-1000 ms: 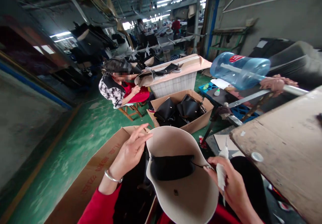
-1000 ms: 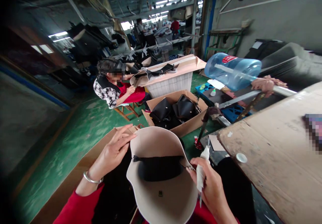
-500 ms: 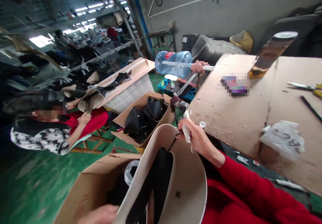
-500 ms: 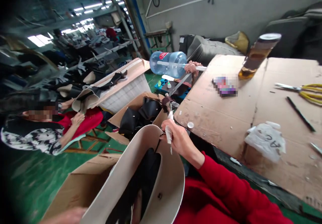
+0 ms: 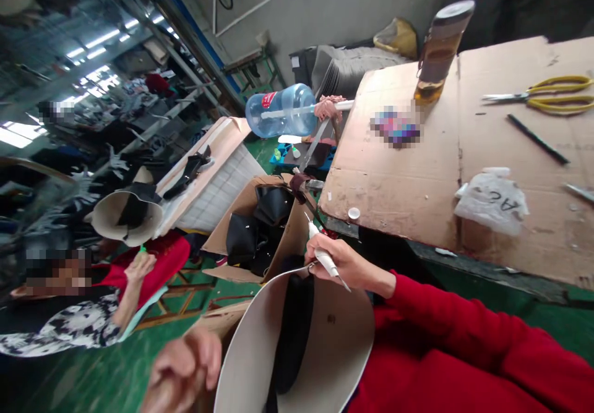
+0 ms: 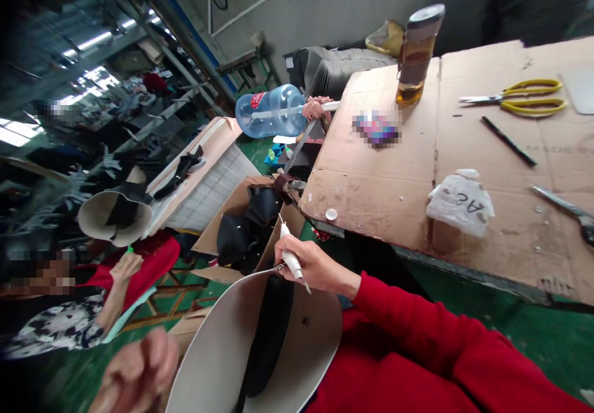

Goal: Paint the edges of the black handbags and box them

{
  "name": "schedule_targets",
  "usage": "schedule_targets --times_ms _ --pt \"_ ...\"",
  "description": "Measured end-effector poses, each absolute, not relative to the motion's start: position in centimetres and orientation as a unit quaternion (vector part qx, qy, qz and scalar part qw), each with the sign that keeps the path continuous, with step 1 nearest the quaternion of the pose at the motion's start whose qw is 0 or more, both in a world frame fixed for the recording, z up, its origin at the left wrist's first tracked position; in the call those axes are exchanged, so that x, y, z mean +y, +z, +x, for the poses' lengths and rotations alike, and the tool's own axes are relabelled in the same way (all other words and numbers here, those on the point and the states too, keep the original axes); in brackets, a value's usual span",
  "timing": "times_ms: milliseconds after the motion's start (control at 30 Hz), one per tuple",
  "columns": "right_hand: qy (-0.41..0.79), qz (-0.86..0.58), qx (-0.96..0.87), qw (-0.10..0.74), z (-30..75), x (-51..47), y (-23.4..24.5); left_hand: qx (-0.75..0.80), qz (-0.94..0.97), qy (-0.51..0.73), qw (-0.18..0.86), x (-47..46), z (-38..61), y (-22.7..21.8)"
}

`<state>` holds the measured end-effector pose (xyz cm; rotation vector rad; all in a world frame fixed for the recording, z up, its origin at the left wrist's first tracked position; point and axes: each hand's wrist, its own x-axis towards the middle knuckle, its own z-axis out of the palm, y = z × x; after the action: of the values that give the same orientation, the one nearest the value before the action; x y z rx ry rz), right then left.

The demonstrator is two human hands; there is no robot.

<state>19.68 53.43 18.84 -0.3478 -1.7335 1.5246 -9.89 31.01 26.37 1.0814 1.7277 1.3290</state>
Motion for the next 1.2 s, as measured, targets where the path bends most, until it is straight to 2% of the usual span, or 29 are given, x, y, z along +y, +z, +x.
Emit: schedule_targets --times_ms 33,100,267,400,533,733,900,1200 --pt "0.605 -0.129 -0.680 0.393 19.7 53.3 18.7 0.633 0.378 0.591 0.327 33.7 -10.1 26.1" --pt "0.613 -0.123 -0.674 0.393 19.8 53.3 18.4 0.603 0.361 0.623 0.343 39.3 -9.9 25.0" --pt "0.635 -0.140 -0.646 0.401 19.8 53.6 18.2 0.574 0.435 0.477 0.504 47.6 -5.7 22.8" --pt "0.656 -0.150 -0.610 0.418 19.2 53.8 18.1 0.537 0.535 0.342 0.555 48.5 -3.2 23.8" --pt "0.667 -0.157 -0.583 0.437 18.6 53.9 18.3 0.547 0.550 0.338 0.533 47.5 -3.6 25.0" --pt "0.663 -0.153 -0.587 0.439 17.6 53.7 18.6 0.555 0.516 0.331 0.562 46.7 -3.9 24.8" --pt "0.644 -0.163 -0.590 0.458 17.1 53.5 18.3 0.617 0.571 0.276 0.466 48.1 -1.8 24.2" --pt "0.617 -0.203 -0.591 0.478 17.2 53.9 17.9 0.657 0.533 0.281 0.453 47.6 -0.7 23.2"
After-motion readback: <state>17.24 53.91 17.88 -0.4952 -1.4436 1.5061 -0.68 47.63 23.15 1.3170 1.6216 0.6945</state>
